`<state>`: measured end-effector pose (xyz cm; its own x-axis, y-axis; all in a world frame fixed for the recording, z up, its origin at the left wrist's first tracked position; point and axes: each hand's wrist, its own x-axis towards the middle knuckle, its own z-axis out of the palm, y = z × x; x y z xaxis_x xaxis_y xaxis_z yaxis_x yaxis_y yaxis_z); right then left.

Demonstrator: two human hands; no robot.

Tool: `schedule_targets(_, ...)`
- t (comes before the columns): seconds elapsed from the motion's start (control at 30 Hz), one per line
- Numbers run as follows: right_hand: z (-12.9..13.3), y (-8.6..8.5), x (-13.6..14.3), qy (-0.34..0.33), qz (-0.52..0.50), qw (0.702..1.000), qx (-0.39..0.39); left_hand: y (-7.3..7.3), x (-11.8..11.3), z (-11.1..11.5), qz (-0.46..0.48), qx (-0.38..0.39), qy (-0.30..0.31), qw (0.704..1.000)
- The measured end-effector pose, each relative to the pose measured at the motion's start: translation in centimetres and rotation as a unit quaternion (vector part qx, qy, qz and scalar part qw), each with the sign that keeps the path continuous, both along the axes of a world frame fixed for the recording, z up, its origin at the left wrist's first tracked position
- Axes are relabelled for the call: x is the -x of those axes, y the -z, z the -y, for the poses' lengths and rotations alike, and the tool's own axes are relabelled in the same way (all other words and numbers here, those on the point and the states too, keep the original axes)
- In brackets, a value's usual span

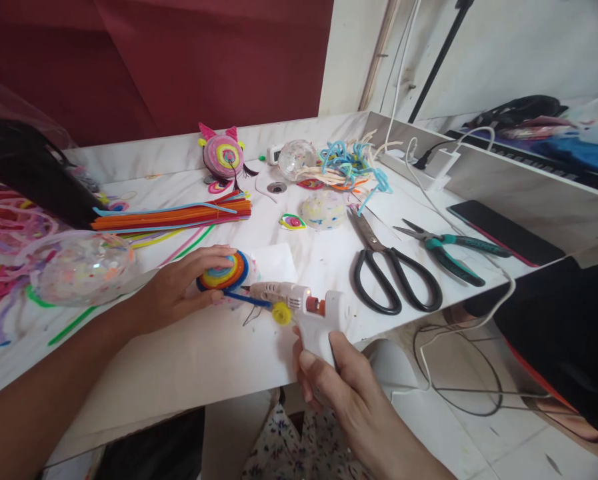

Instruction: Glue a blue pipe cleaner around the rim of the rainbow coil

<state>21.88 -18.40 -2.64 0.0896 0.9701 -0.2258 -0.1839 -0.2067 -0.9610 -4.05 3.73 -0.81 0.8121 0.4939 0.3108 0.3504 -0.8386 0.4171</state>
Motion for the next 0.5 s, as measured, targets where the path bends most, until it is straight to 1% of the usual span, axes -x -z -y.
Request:
schedule_targets(0.1,0.3,-1.1,-0.2,-0.003,0.011,1.0,0.019,-0.1,0.0,0.0,-0.006,-0.002,-0.005,1.0)
schedule_targets(0.17,0.4,-1.4,-0.3,0.0,0.034,0.999,0.013,-0.1,0.0,0.0,-0.008,-0.006,-0.003,1.0)
schedule_targets(0.27,0.3,-1.3,-0.3,0.008,0.068,0.998,-0.002,0.1,0.1,-0.2,0.002,-0.019,0.017,1.0)
schedule_targets(0.4,0.4,-0.7,0.0,0.015,0.078,0.997,0.002,0.5,0.2,-0.8,0.016,-0.034,0.037,0.999)
schedule_targets(0.5,0.6,-0.5,0.5,0.031,0.092,0.995,0.004,0.8,0.3,-1.3,0.032,-0.062,0.057,0.996)
